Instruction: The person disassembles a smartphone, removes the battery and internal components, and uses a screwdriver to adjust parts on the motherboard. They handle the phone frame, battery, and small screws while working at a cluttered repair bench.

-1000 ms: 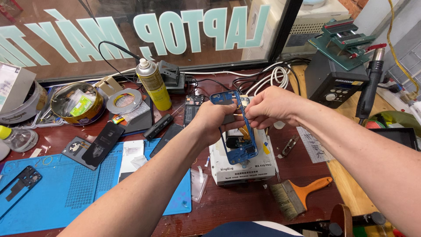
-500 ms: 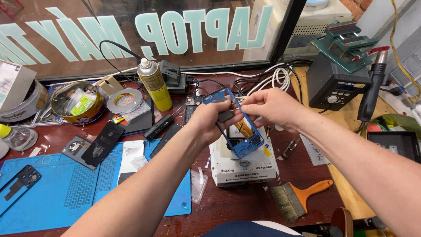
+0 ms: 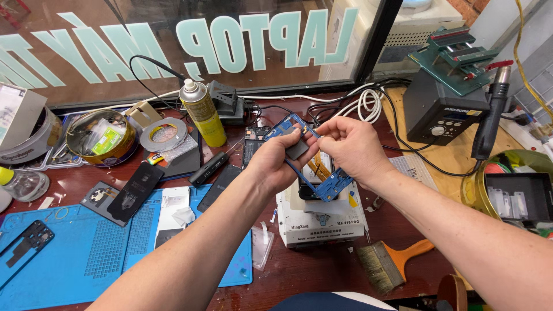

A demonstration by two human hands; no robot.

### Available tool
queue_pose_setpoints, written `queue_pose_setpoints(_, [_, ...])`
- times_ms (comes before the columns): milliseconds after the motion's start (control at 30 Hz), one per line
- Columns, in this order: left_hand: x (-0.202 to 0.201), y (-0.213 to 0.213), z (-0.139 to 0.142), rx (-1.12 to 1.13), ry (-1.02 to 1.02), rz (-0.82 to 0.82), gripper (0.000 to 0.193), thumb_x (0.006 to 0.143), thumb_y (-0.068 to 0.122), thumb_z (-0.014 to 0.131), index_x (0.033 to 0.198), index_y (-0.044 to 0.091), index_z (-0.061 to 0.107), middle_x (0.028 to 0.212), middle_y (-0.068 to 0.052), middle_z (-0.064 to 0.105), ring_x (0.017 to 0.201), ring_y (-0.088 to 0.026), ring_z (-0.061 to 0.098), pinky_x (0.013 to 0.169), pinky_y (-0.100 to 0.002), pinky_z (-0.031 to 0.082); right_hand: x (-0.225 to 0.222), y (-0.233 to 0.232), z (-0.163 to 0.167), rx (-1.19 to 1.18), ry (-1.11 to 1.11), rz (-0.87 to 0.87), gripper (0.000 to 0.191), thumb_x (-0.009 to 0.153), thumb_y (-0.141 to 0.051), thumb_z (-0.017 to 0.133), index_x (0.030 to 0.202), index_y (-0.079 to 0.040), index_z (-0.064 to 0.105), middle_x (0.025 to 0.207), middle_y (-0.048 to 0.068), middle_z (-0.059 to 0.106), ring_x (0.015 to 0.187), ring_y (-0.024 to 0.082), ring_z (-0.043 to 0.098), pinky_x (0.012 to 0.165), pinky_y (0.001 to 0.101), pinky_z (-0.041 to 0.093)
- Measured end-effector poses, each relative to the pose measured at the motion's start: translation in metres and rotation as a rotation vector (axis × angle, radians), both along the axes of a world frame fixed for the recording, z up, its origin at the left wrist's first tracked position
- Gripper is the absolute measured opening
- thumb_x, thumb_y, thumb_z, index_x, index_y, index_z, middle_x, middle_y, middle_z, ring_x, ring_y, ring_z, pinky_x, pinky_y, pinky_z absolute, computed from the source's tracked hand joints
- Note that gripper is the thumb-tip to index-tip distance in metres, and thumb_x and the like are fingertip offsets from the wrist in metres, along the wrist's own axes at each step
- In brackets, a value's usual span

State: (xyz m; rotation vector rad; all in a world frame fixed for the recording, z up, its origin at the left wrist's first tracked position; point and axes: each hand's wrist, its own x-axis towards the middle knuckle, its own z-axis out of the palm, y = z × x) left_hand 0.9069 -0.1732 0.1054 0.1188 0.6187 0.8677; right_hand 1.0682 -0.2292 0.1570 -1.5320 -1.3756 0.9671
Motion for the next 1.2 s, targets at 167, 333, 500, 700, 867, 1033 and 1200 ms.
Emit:
queue_pose_setpoints(167, [0.0,0.002,-0.001,0.013,-0.001,0.002,0.022,0.102,0.009,0.053,0.121,-0.001,0.056,0.117,-0.019,0.061,0.109,-0.028,0.066,0.099,-0.043,0.061,-0.002,0.001,0.002,0.058,-0.039,0.015,0.016,0.086,-0.006,0.067,0.1,-0.002,0.075,0.084,0.0,0.075,0.066,0.0,0.062,0.053,0.0192,0.05])
queue_pose_setpoints(333, [-0.001,0.003,-0.004,0.009,0.016,-0.002,0.022,0.102,0.009,0.053,0.122,0.001,0.055,0.117,-0.019,0.062,0.109,-0.028,0.066,0.099,-0.042,0.061,-0.003,0.001,0.001,0.025,-0.028,-0.021,0.016,0.086,-0.006,0.067,0.1,0.0,0.073,0.083,0.001,0.075,0.063,0.002,0.061,0.052,0.0214,0.049])
queue_pose_setpoints(500, [0.0,0.005,-0.008,0.025,0.043,0.01,0.021,0.101,0.007,0.053,0.121,0.001,0.056,0.114,-0.017,0.062,0.106,-0.027,0.066,0.096,-0.042,0.062,-0.003,0.002,-0.005,0.091,-0.065,-0.009,0.016,0.088,-0.005,0.066,0.1,0.0,0.075,0.083,0.001,0.075,0.066,0.0,0.061,0.056,0.0193,0.049])
queue_pose_setpoints(700, [0.001,0.006,-0.012,0.03,0.071,-0.021,0.02,0.102,0.009,0.053,0.121,0.001,0.056,0.112,-0.017,0.063,0.102,-0.026,0.067,0.093,-0.04,0.063,-0.001,0.002,-0.011,0.084,-0.046,0.026,0.017,0.088,-0.006,0.067,0.103,0.0,0.073,0.085,0.0,0.075,0.068,0.0,0.064,0.058,0.0185,0.052])
queue_pose_setpoints(867, [0.001,0.006,-0.012,0.061,0.101,-0.03,0.02,0.103,0.008,0.052,0.12,0.001,0.055,0.11,-0.016,0.063,0.1,-0.025,0.068,0.092,-0.039,0.063,-0.001,-0.003,-0.009,0.036,-0.06,-0.007,0.018,0.089,-0.008,0.066,0.104,-0.001,0.074,0.083,0.001,0.075,0.064,0.002,0.061,0.054,0.0202,0.049])
queue_pose_setpoints(1033, [0.003,0.002,-0.013,0.053,0.118,-0.023,0.019,0.103,0.009,0.052,0.12,0.001,0.054,0.11,-0.017,0.064,0.1,-0.025,0.068,0.091,-0.038,0.063,-0.003,-0.005,-0.003,0.005,-0.083,-0.009,0.019,0.089,-0.009,0.066,0.104,0.0,0.073,0.083,0.001,0.074,0.062,0.002,0.061,0.052,0.0206,0.05])
queue_pose_setpoints(1200, [0.001,0.005,-0.01,0.085,0.137,-0.041,0.018,0.102,0.01,0.053,0.117,-0.001,0.057,0.106,-0.016,0.065,0.096,-0.024,0.068,0.089,-0.039,0.064,-0.002,-0.006,-0.003,-0.007,-0.038,0.006,0.03,0.086,-0.008,0.067,0.115,-0.004,0.065,0.081,0.003,0.072,0.06,0.005,0.06,0.05,0.0226,0.048])
